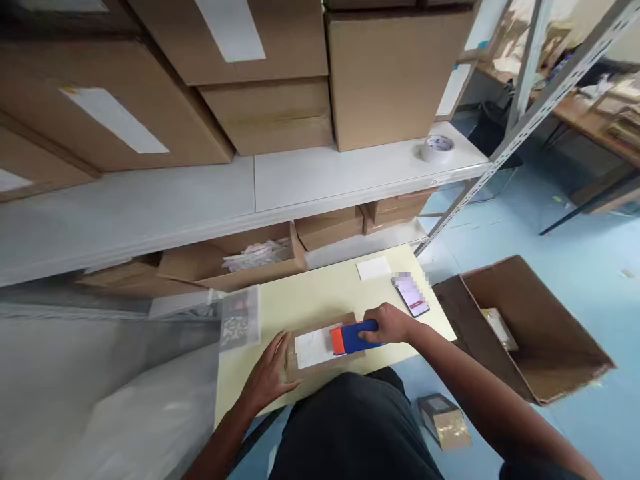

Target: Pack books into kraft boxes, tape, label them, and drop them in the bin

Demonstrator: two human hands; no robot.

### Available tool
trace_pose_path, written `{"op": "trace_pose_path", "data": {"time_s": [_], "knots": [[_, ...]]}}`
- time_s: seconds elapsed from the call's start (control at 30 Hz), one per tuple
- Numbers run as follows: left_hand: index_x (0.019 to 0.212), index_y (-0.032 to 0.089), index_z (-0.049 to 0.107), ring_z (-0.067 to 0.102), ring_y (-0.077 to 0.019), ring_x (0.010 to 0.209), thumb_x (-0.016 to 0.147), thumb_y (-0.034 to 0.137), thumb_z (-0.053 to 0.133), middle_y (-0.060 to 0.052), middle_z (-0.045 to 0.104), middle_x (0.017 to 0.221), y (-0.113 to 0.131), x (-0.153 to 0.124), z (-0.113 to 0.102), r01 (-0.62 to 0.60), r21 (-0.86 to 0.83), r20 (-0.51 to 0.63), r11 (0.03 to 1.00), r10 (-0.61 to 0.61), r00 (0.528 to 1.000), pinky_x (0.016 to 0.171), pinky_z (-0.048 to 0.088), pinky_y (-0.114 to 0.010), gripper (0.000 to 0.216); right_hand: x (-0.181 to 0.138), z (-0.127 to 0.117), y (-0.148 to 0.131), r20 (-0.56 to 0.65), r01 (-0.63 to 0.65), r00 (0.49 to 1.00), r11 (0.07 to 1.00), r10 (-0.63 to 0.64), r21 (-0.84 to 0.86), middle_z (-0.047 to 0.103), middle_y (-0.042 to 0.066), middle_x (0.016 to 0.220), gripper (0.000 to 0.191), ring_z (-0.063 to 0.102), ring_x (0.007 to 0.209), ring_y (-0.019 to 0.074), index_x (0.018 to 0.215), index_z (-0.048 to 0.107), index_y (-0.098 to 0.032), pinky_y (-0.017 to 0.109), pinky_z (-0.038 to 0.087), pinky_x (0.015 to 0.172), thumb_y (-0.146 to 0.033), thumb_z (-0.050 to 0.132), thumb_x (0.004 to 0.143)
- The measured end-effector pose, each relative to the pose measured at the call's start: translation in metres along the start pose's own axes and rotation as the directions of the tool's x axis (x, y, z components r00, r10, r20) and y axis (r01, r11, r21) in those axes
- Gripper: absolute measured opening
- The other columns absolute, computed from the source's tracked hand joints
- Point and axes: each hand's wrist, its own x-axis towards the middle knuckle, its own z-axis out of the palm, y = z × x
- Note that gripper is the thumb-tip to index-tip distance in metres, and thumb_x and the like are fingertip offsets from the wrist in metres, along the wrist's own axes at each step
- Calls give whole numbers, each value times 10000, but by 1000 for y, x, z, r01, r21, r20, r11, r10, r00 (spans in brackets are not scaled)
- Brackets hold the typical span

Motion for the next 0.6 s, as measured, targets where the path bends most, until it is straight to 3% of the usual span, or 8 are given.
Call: {"op": "trace_pose_path", "data": {"time_s": [0.27, 0.4, 0.6], "knots": [[1633, 131, 82, 209, -405, 1543, 661, 781, 733, -238, 228, 1667, 38, 20, -25, -102, 60, -63, 993, 105, 992, 1239, 204, -572, 1338, 7, 4, 8, -5, -39, 999, 999, 39, -9, 740, 55, 735, 306, 643, 625, 167, 848, 743, -193, 248, 415, 594, -473, 623, 864], [1617, 120, 182, 269, -392, 1523, 710, 784, 682, -227, 332, 1629, 50, 35, -19, -106, 107, -100, 989, 117, 988, 1248, 163, -580, 1230, 7, 7, 4, -7, -41, 999, 999, 41, 30, 739, 60, 749, 357, 639, 630, 166, 869, 743, -189, 246, 422, 593, -518, 605, 878], [1593, 98, 262, 371, -386, 1463, 742, 700, 711, -226, 447, 1555, 43, 34, -8, -95, 127, -158, 987, 115, 981, 1248, 180, -564, 1135, 0, -8, 11, 11, -23, 1000, 999, 23, 23, 751, 76, 775, 408, 642, 639, 172, 908, 750, -177, 252, 429, 599, -561, 618, 866]]}}
